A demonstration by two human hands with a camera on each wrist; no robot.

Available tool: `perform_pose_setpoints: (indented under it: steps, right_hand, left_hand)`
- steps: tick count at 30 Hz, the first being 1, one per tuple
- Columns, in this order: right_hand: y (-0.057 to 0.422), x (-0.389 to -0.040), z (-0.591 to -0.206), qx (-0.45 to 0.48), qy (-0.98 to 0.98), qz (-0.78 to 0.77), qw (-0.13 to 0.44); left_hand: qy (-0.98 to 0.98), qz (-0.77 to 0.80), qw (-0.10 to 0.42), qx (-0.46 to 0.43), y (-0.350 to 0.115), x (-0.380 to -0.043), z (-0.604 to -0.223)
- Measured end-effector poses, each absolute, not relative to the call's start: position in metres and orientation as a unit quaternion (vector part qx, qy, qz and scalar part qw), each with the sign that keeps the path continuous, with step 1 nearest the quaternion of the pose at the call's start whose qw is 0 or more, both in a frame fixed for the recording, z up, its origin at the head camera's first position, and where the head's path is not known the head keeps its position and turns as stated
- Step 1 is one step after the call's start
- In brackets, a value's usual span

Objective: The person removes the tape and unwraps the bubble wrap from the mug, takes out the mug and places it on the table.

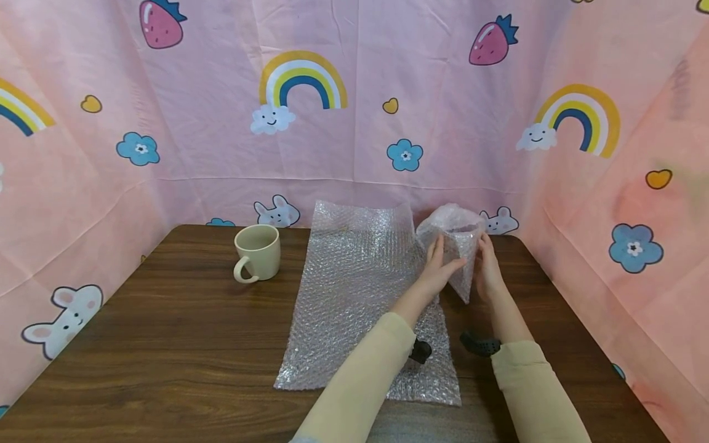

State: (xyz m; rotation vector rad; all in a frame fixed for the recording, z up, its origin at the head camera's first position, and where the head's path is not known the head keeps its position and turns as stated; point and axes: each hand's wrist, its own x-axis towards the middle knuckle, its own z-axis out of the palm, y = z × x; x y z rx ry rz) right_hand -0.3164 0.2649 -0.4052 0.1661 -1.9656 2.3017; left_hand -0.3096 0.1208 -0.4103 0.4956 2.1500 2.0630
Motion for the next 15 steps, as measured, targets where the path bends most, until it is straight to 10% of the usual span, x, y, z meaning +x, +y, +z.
perform_pose_setpoints:
  steps: [15]
  right_hand:
    - [0.252, -0.296, -0.377, 0.025, -0.674, 0.731, 0.104]
  left_hand:
    - [0.691, 0.704, -0.023, 0.16, 0.124, -0.3, -0.391]
